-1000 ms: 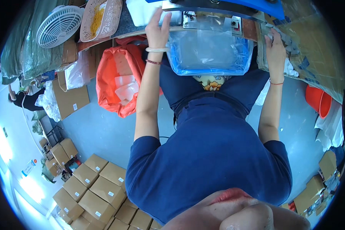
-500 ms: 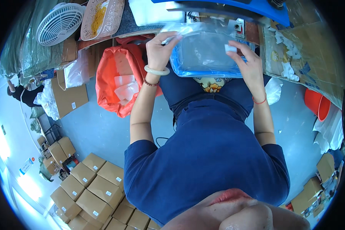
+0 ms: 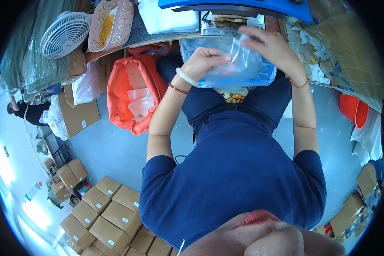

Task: Placing small white items into plastic containers at a workstation.

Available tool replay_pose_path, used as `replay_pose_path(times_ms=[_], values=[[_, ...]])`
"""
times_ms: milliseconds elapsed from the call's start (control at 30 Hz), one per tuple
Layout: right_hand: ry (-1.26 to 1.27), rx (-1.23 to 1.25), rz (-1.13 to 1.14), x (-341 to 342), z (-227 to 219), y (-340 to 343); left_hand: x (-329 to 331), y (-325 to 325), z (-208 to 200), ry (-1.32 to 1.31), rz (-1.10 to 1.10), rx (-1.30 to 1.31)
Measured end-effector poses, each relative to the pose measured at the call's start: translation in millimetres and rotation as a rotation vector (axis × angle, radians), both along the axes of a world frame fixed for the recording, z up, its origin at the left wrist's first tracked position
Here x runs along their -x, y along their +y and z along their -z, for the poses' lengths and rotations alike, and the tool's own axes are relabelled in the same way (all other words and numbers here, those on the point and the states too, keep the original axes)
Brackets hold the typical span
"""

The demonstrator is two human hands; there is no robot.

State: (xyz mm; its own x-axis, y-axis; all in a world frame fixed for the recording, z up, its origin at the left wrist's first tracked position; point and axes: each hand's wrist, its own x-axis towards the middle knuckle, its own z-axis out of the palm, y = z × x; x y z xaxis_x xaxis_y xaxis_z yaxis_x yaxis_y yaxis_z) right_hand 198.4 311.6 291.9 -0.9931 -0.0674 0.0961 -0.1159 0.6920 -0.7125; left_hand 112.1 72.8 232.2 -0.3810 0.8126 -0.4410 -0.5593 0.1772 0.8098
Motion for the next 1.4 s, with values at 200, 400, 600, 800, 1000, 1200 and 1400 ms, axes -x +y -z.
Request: replay_pose_path(times_ms=[200,400,600,800,1000,1200,1400], values=[[0.065,-0.548,0.668,-31.5,19.7,40.9,26.5,38.9,25.2,-0.170,-0.309,-0.146],[0.173,-0.768,0.685,-43.5,89.5,76.7,37.7,14.1,27.5,0.217,-0.305,0.097],[0.210,-0.604,0.688,-51.6,82.5,73.1,75.3,-45.0,66.5,1.757,-0.195,0.443],[0.276,-0.297,0.750,-61.3,12.2,22.4,57.7,-60.9,39.6,1.759,-0.400,0.451],[0.041,0.330,0.386,-49.0,10.6,-47.8,6.8,-40.1,-20.4,0.985,-0.474,0.262],[0.421,0.200,0.102,-21.3,-31.8,-45.6,-16.2,-21.5,-53.2,0.808,-0.296,0.134],[0.117,-0.016,-0.091,-14.1,-30.1,-20.2,-10.8,-16.8,-38.3,0.396,0.006,0.005]])
